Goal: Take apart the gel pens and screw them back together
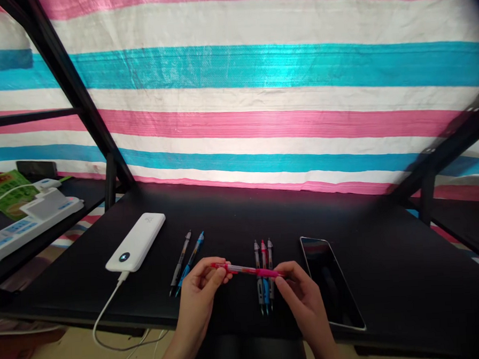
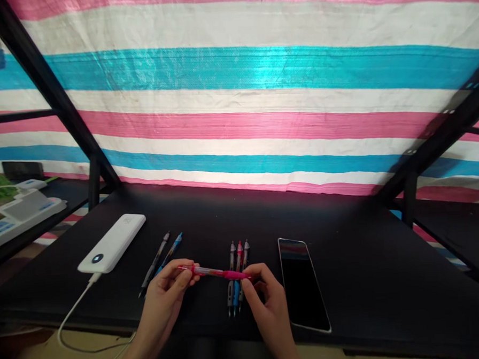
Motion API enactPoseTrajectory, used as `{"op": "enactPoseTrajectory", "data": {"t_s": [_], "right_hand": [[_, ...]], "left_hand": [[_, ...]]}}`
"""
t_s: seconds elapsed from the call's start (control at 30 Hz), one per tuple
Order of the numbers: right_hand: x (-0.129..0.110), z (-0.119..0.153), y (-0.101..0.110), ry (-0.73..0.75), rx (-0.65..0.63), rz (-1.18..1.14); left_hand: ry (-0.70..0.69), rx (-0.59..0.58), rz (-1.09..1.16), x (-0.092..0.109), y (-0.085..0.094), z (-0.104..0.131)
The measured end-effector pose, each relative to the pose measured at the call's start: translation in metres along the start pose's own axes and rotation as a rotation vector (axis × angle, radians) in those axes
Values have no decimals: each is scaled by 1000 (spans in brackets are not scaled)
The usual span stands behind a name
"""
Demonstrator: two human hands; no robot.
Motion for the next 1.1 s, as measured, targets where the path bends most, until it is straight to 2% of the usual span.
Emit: {"op": "enactPoseTrajectory", "data": {"t_s": [0.2, 0.37, 0.53, 1.0, 1.1], "right_hand": [[0, 0, -1, -27, -36, 44], [2, 0, 0, -8, 2, 6], [4, 0, -1, -26, -38, 57], [6, 0, 1, -30, 0, 24], [6, -1, 1, -30, -24, 20]], "left_hand": [[6, 14, -7, -2, 1, 0], [-3, 18, 1, -2, 0, -1], [-3, 17, 27, 0, -1, -1], [-6, 39, 55, 1, -1, 0], [-3, 36, 54, 1, -1, 0]]}}
Point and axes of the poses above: each hand's wrist, its own z-axis away from the middle knuckle, its own y-axis out of the back of the hand, x = y × z, the point moved 4 cm from there along -z, towards the middle knuckle, and after that the axes turned 3 degrees about y, right-handed, at the moved point
